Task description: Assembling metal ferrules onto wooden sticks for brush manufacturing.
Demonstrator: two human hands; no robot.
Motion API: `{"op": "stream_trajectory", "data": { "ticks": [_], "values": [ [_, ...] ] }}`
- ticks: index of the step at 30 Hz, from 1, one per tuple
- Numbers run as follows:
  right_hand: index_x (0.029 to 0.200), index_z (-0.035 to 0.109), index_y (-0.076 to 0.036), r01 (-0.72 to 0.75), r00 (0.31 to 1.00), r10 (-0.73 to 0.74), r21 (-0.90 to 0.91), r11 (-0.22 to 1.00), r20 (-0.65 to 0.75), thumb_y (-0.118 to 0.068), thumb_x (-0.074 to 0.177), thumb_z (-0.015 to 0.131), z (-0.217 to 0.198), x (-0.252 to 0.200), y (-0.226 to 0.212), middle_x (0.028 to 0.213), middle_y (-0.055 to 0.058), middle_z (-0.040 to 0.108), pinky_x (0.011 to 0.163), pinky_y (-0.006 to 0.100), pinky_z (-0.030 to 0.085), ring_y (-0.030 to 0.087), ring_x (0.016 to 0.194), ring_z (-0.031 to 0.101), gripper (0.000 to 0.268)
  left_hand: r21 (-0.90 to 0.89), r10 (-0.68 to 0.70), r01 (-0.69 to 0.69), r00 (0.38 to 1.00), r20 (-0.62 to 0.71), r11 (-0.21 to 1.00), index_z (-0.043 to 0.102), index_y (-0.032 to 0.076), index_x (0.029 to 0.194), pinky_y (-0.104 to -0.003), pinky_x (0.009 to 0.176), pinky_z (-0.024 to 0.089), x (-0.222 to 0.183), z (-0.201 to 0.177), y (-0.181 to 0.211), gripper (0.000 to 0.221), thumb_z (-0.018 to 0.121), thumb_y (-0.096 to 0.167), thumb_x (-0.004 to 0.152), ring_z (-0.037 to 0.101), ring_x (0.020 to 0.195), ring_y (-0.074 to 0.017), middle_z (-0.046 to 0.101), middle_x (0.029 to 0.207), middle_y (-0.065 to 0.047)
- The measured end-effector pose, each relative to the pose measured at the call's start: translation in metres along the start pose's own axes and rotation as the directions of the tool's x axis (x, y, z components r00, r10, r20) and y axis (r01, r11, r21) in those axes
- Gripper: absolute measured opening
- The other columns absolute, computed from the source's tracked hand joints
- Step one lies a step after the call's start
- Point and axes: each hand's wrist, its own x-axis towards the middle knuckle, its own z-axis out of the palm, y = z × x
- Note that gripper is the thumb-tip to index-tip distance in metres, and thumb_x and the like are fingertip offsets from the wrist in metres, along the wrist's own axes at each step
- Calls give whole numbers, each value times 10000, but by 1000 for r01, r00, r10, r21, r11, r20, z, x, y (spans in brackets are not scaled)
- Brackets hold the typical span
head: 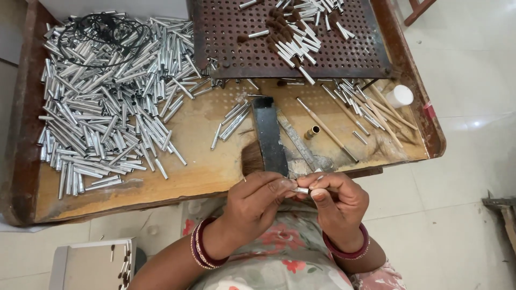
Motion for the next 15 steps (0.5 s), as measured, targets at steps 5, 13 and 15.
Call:
{"op": "stream_trajectory", "data": {
  "ticks": [5,13,15],
  "values": [
    [1021,648,27,203,979,-179,-378,903,99,-90,993,723,4,14,-27,1044,200,756,834,313,647,215,909,769,142,26,-19,19,1000,1,999,695,4,1105,-338,792,607,2,-4,6,330,720,-133,806,721,926,-273,696,1048,-126],
    [1040,743,-29,306,942,-174,-523,795,286,-98,864,848,12,37,-53,1082,181,786,843,281,651,227,952,806,216,-10,-77,78,997,30,997,704,24,1067,-337,751,589,4,-9,7,266,769,-80,831,719,888,-276,693,1002,-122],
    [1094,696,23,394,895,-196,-507,766,400,-320,621,878,22,42,-63,1153,275,693,897,371,574,343,1052,706,612,-5,-80,80,996,-27,997,693,15,1044,-335,743,589,3,-8,8,246,749,-99,834,720,873,-273,689,983,-122]
  ]
}}
